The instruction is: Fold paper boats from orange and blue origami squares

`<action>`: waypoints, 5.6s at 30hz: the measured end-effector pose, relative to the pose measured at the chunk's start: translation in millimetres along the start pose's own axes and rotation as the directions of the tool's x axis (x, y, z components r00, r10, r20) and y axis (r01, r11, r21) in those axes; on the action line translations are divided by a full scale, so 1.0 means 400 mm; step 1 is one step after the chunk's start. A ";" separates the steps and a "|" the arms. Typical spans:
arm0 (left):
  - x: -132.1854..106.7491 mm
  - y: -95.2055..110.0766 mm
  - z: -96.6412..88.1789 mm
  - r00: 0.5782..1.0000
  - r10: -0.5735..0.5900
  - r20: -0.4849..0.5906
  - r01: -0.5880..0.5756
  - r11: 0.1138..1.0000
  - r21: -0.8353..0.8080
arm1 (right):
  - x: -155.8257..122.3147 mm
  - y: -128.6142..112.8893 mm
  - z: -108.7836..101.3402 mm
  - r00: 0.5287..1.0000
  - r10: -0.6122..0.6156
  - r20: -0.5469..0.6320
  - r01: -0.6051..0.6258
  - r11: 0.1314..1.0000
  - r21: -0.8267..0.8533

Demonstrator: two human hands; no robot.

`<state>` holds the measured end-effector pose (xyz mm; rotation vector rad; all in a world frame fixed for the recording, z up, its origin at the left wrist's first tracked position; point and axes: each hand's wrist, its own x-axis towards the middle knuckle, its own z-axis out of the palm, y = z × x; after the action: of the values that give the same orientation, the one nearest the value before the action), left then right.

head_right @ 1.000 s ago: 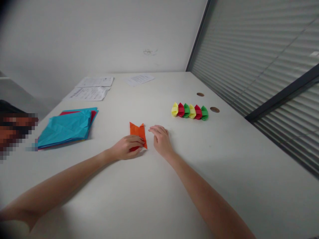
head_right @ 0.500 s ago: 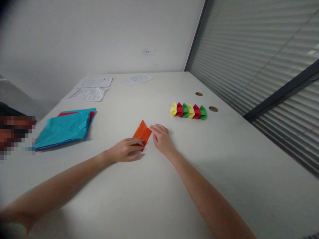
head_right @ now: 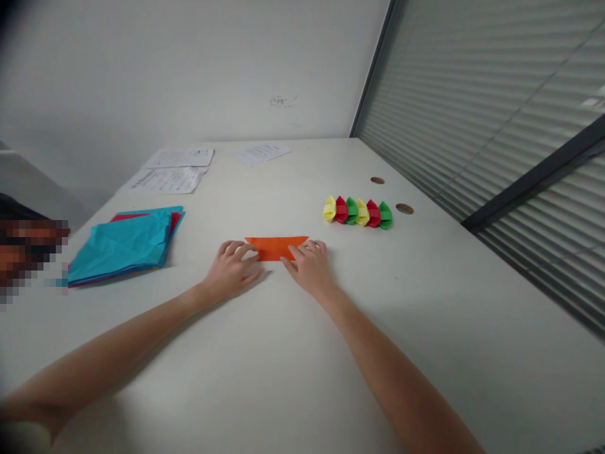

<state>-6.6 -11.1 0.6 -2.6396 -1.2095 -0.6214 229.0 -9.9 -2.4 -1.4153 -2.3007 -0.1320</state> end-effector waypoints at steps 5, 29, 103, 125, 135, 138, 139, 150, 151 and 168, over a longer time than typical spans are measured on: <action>-0.004 -0.006 0.012 0.989 -0.147 -0.018 0.147 0.989 0.010 | -0.009 -0.063 -0.017 0.962 -0.270 0.033 0.247 0.919 0.307; 0.004 -0.019 0.015 0.999 -0.006 0.034 0.015 0.966 -0.258 | -0.009 -0.033 -0.016 0.965 -0.241 0.100 0.234 0.969 0.072; -0.006 0.035 0.012 0.991 0.074 0.108 -0.056 0.985 -0.165 | -0.010 -0.086 -0.004 0.978 -0.134 0.160 0.146 0.987 -0.071; 0.006 -0.029 0.028 0.991 0.130 -0.008 -0.129 0.976 -0.175 | -0.021 0.048 0.004 0.965 -0.255 0.066 0.230 0.937 0.264; 0.000 -0.033 0.033 0.993 0.106 -0.042 -0.113 0.958 -0.263 | -0.009 0.084 0.011 0.990 -0.141 -0.003 0.135 0.940 0.313; 0.001 -0.036 0.030 0.995 0.088 -0.038 -0.094 0.968 -0.231 | -0.010 0.086 0.016 0.992 -0.123 -0.021 0.123 0.936 0.329; 0.001 -0.037 0.030 0.996 0.077 -0.035 -0.083 0.972 -0.222 | -0.011 0.086 0.018 0.992 -0.126 -0.024 0.127 0.936 0.327; 0.002 -0.055 0.040 0.995 0.096 -0.014 -0.096 0.973 -0.210 | -0.012 0.091 0.018 0.992 -0.120 -0.024 0.122 0.951 0.284; 0.003 -0.055 0.039 0.996 0.087 -0.025 -0.090 0.972 -0.219 | -0.012 0.092 0.018 0.995 -0.090 -0.039 0.097 0.950 0.297; 0.006 -0.071 0.038 0.999 0.014 0.048 -0.003 0.976 -0.216 | -0.005 0.120 0.041 0.996 -0.073 -0.042 0.084 0.907 0.413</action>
<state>-22.2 13.8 -12.4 -2.8517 -1.2059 -0.7294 266.5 16.0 -24.8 -1.0961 -2.1946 0.2993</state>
